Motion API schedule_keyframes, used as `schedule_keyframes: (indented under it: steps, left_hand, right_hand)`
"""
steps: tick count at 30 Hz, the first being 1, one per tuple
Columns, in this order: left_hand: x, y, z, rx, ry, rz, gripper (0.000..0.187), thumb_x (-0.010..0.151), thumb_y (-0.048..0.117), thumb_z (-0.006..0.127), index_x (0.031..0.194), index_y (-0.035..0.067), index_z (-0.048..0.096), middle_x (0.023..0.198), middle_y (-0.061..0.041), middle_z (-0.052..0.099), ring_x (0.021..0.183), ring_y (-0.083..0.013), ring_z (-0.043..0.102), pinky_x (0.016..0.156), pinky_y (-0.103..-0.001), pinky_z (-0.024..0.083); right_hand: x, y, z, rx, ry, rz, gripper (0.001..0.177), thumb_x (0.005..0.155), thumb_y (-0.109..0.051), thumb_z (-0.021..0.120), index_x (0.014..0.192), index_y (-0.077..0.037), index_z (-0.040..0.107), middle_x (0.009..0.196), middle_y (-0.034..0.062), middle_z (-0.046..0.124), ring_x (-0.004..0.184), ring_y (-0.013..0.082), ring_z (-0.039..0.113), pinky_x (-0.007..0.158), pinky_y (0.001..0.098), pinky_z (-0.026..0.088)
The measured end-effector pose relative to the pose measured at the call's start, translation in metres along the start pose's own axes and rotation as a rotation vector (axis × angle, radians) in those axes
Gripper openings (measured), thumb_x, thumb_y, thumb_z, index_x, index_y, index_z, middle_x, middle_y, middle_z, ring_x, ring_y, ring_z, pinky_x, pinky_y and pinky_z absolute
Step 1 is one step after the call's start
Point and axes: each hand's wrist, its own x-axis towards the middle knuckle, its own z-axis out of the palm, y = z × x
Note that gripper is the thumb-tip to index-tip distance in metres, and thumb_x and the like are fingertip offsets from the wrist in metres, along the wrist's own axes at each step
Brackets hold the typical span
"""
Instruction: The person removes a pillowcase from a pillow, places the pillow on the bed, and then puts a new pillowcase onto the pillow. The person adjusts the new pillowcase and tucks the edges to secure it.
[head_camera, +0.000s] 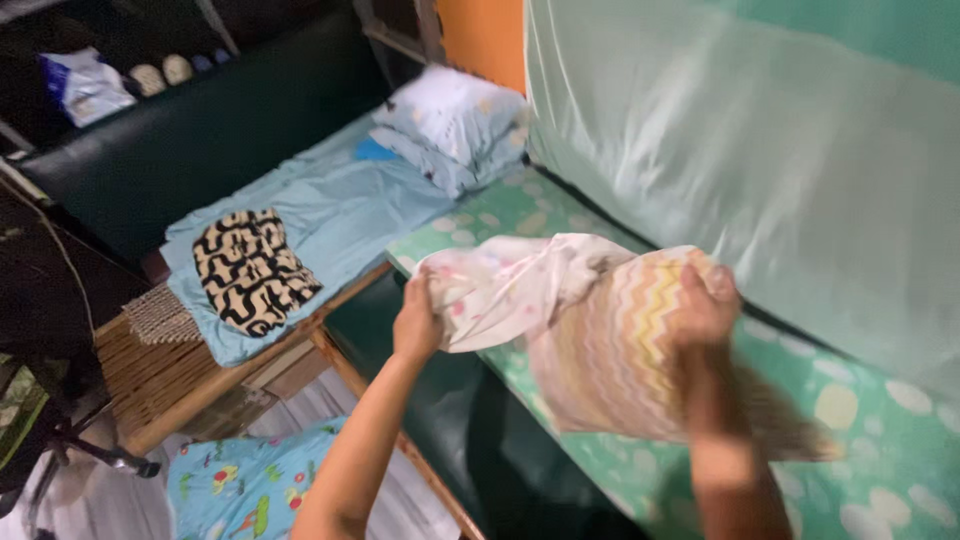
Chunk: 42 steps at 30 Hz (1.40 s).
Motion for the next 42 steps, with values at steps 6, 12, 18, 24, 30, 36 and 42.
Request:
schedule_keyframes:
  steps: [6,12,18,24,30,36,42]
  left_hand:
    - [0.006,-0.022,-0.004,-0.067,0.297,0.035,0.065,0.078,-0.002,0.061,0.14,0.011,0.046,0.141,-0.018,0.051,0.113,-0.046,0.062,0.083,-0.051,0.055]
    - [-0.013,-0.061,0.059,0.104,-0.064,-0.356,0.068,0.085,0.023,0.068,0.144,0.013,0.037,0.139,-0.016,0.05,0.101,-0.0448,0.066,0.079,-0.056,0.054]
    - [-0.037,-0.028,0.179,-0.339,-0.411,-0.417,0.057,0.087,0.046,0.062,0.132,0.012,0.061,0.12,-0.02,0.069,0.112,-0.0389,0.068,0.091,-0.056,0.054]
    - [-0.013,0.016,0.231,-1.228,-0.733,-0.922,0.113,0.079,0.093,0.04,0.165,0.023,0.022,0.162,-0.013,0.026,0.137,-0.0431,0.036,0.1,-0.073,0.042]
    - [0.003,0.006,0.16,-1.46,-0.602,-1.004,0.121,0.074,0.096,0.044,0.162,0.014,0.03,0.158,-0.017,0.029,0.138,-0.0437,0.03,0.098,-0.073,0.049]
    - [-0.005,0.037,0.08,-1.995,-0.53,-0.579,0.102,0.085,0.082,0.042,0.16,0.013,0.037,0.157,-0.012,0.049,0.139,-0.0339,0.052,0.107,-0.057,0.049]
    - [-0.004,0.018,0.06,-1.975,-0.457,-0.509,0.068,0.098,0.051,0.055,0.149,0.006,0.05,0.144,-0.015,0.06,0.126,-0.0295,0.062,0.101,-0.047,0.056]
  right_hand:
    - [0.038,-0.059,0.019,-0.128,-0.127,-0.544,0.025,0.106,0.001,0.075,0.112,0.0,0.05,0.104,0.0054,0.051,0.09,0.0146,0.05,0.08,0.03,0.047]
    - [0.05,-0.094,0.011,0.195,-0.056,-0.507,0.026,0.103,0.002,0.067,0.125,-0.002,0.056,0.118,0.0106,0.067,0.105,0.0225,0.069,0.096,0.0385,0.061]
    - [0.023,-0.088,0.034,0.263,-0.109,-0.339,0.033,0.098,-0.003,0.066,0.129,-0.004,0.056,0.12,0.0105,0.068,0.108,0.0245,0.069,0.098,0.0416,0.058]
    - [-0.012,-0.079,0.029,0.336,-0.393,-0.252,0.034,0.097,-0.003,0.068,0.129,-0.003,0.056,0.12,0.0112,0.066,0.11,0.0253,0.068,0.102,0.0421,0.056]
    - [-0.03,-0.085,0.002,0.246,-0.86,-0.205,0.033,0.093,-0.011,0.075,0.122,-0.003,0.062,0.115,0.0111,0.07,0.105,0.0246,0.07,0.096,0.0387,0.057]
    - [-0.084,-0.07,0.014,-0.207,-1.681,-0.042,0.033,0.088,-0.018,0.083,0.115,-0.003,0.069,0.11,0.0111,0.073,0.1,0.0239,0.072,0.091,0.0353,0.057]
    - [-0.148,-0.041,0.04,-0.483,-2.048,0.132,0.037,0.084,-0.023,0.09,0.111,-0.004,0.073,0.108,0.0101,0.075,0.098,0.0224,0.072,0.088,0.032,0.057]
